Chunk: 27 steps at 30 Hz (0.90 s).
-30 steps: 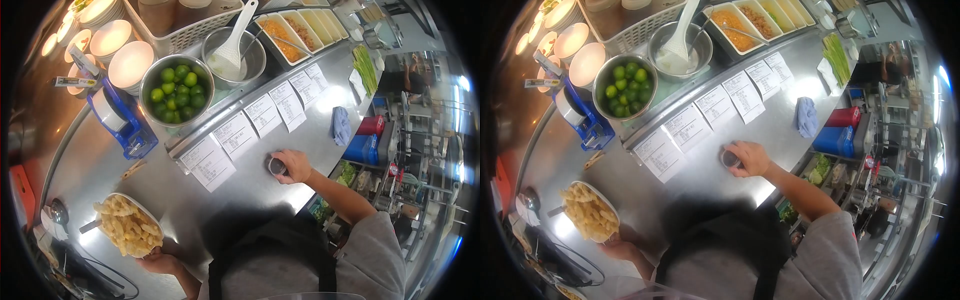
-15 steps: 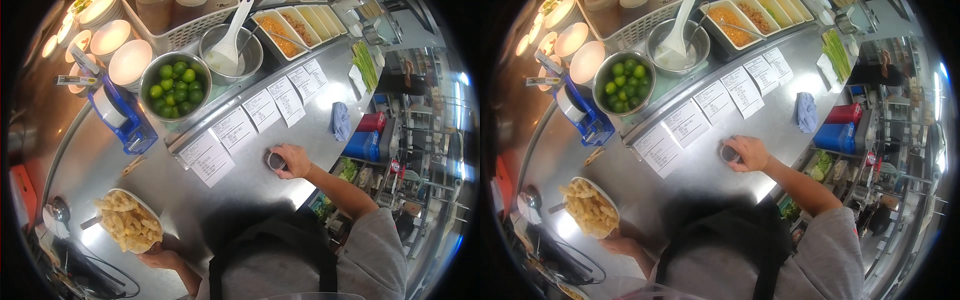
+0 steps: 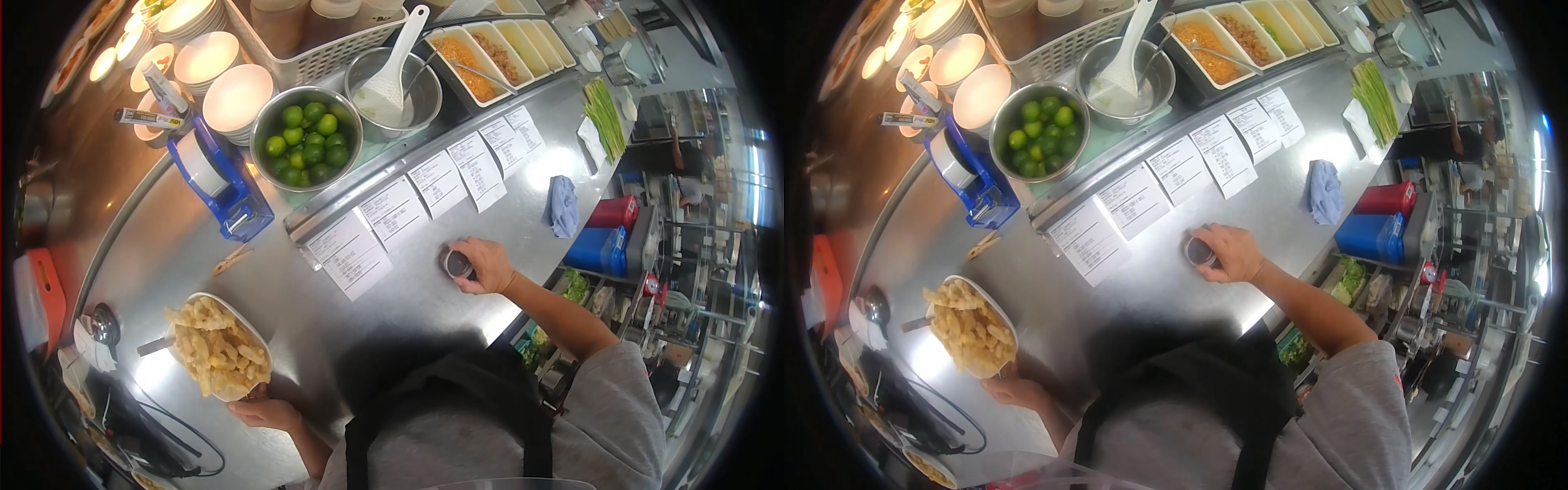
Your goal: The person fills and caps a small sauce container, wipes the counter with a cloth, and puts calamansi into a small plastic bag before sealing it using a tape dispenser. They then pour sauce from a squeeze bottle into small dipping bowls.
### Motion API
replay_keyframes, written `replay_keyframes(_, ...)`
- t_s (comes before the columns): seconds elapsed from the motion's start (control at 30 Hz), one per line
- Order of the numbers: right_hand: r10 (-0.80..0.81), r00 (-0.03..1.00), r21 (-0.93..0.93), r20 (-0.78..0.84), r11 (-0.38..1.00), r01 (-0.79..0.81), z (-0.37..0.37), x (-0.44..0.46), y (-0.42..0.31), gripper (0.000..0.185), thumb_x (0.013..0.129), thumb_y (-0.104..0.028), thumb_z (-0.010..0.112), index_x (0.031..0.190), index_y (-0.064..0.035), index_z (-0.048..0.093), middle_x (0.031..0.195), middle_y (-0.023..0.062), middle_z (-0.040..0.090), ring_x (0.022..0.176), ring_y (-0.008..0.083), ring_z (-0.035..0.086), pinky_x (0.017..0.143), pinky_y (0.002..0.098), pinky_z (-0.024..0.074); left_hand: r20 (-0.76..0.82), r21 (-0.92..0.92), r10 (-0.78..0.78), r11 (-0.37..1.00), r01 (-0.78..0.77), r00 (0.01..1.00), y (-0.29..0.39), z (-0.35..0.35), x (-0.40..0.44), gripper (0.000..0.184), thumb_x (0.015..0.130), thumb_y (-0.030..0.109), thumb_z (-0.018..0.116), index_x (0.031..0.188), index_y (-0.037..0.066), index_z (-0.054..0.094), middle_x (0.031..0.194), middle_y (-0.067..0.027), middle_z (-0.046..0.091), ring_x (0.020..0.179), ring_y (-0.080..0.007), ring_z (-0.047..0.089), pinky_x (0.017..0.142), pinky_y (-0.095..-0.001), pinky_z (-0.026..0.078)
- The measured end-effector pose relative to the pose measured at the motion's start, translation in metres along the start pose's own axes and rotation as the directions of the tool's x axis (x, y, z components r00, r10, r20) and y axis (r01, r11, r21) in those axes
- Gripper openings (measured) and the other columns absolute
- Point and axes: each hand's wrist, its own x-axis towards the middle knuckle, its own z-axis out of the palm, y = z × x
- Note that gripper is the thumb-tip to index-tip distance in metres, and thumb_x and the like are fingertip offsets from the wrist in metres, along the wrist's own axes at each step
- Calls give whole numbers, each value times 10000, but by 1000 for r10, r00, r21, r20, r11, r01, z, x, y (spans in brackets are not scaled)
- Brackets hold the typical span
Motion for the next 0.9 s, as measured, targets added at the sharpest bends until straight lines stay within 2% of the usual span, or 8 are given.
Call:
replay_keyframes(0.1, 0, 1000, 16, -5, 1000, 0, 1, -1, 1, 512, 710, -385, 614, 1117, -97, 496, 851, 106, 531, 696, 288, 567, 591, 350, 462, 16, -18, -58, 998, 58, 998, 0, 0, -1, 556, 927, 393, 312, 1148, -102, 437, 1117, -231, 484, 969, -330, 562, 753, -382, 556)
replay_keyframes(0.2, 27, 999, 27, 27, 999, -27, -2, -3, 0, 517, 713, -387, 616, 1122, -92, 504, 855, 115, 547, 716, 297, 573, 609, 354, 468, -19, -14, 2, 1000, -2, 1000, -9, -2, 0, 555, 953, 392, 302, 1143, -119, 406, 1029, -227, 528, 859, -279, 604, 618, -304, 576)
replay_keyframes(0.3, 76, 994, 28, 77, 997, -79, 7, -15, 4, 499, 717, -389, 622, 1085, -62, 538, 921, 138, 611, 801, 333, 609, 702, 381, 500, -107, 256, 254, 941, -221, 961, -24, -3, 7, 523, 963, 379, 301, 1190, -82, 400, 1034, -200, 534, 853, -250, 603, 578, -269, 555)
replay_keyframes(0.37, 16, 999, 34, -42, 999, -15, 11, -10, 7, 502, 697, -382, 650, 1060, -48, 555, 926, 161, 620, 822, 335, 617, 728, 399, 508, -24, -214, 37, 976, -42, 999, -6, 2, -3, 426, 978, 307, 331, 1188, -54, 419, 997, -159, 539, 782, -230, 586, 597, -288, 499)
replay_keyframes(0.4, -24, 996, -5, -81, 1000, 23, 12, -11, 7, 495, 702, -377, 647, 1055, -44, 548, 911, 166, 613, 782, 334, 615, 691, 397, 507, -96, -261, 60, 962, -84, 994, -7, -1, -2, 427, 978, 307, 331, 1188, -54, 419, 997, -159, 539, 782, -230, 586, 597, -288, 499)
replay_keyframes(0.47, 10, 998, 97, -67, 995, -4, -1, 2, -7, 474, 710, -376, 639, 1041, -53, 539, 851, 149, 592, 700, 329, 593, 604, 385, 483, 57, -258, 26, 966, -10, 998, -13, -4, 1, 423, 979, 326, 322, 1138, -50, 437, 980, -128, 540, 746, -179, 576, 565, -254, 489)
replay_keyframes(0.57, 8, 999, 93, -44, 996, -4, -7, 7, -11, 474, 707, -375, 639, 1039, -53, 536, 835, 143, 588, 692, 321, 593, 596, 377, 480, 82, -174, 82, 982, -66, 993, -16, -6, 3, 477, 982, 341, 281, 1258, -38, 363, 1024, -166, 550, 742, -195, 623, 539, -240, 537)
replay_keyframes(0.9, 0, 997, 81, -83, 997, 7, -3, 1, -7, 488, 711, -383, 645, 1062, -60, 543, 902, 127, 607, 743, 296, 610, 631, 363, 495, 95, -181, 134, 977, -115, 986, -9, -5, 0, 472, 983, 333, 266, 1248, -42, 370, 994, -166, 568, 707, -189, 630, 542, -240, 541)
